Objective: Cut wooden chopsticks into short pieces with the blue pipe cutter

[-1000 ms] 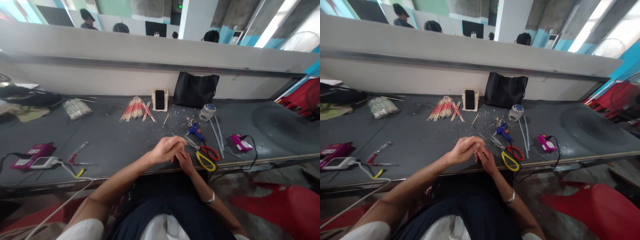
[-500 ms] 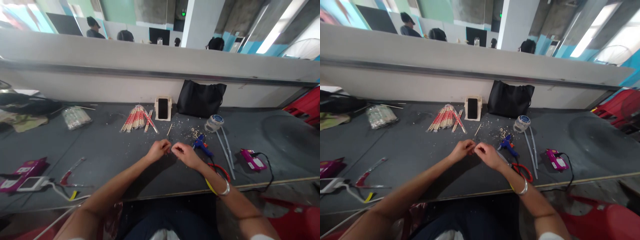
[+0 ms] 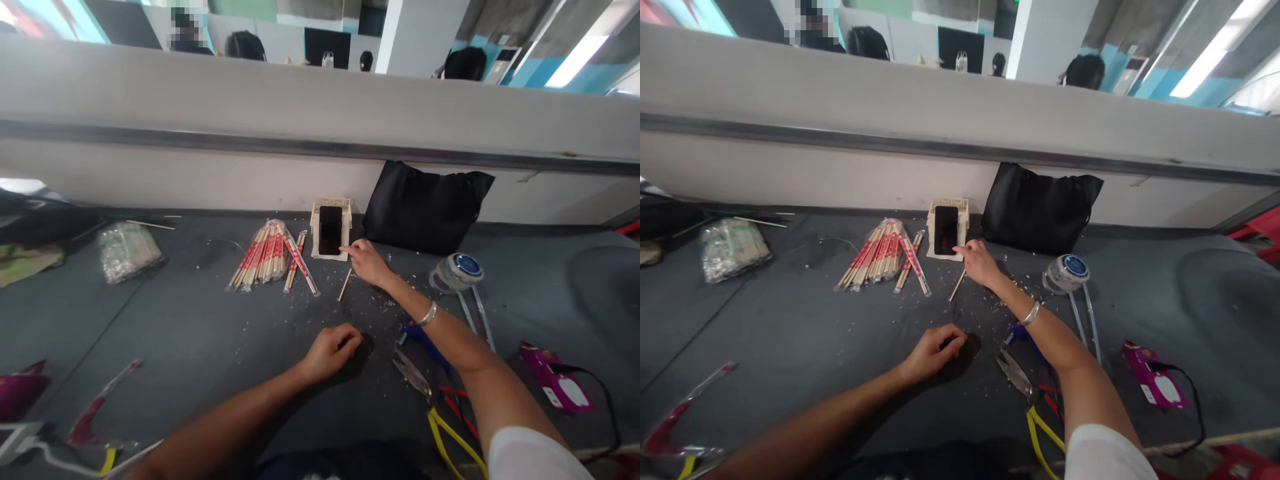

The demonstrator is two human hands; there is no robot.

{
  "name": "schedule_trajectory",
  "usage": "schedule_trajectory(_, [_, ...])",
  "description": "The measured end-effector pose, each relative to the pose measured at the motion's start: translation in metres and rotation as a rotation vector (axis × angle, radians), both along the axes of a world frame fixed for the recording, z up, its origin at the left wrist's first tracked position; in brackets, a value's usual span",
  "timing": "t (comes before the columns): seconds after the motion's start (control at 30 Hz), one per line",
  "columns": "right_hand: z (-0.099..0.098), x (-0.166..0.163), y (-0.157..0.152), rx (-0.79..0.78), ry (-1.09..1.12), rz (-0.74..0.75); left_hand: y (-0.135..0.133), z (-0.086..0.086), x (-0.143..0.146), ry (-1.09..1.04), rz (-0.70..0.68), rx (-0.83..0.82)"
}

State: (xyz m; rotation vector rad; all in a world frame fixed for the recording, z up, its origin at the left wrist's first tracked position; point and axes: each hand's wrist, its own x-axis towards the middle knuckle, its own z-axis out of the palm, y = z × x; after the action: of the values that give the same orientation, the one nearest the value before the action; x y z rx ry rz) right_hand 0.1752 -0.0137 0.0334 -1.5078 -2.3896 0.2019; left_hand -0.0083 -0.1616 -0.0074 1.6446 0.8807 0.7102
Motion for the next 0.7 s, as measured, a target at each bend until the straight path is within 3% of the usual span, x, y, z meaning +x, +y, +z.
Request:
schedule_trajectory(0.2, [-0.004, -0.002, 0.009, -0.046, -0.140, 0.050, -0.001, 0.000, -0.003, -0.015, -0.027, -0.073])
schedule_trajectory(0.7, [-0.004, -0.009, 0.019, 0.031, -0.317, 0.199, -0.003, 0.001, -0.007, -0.033, -0.051, -0.090])
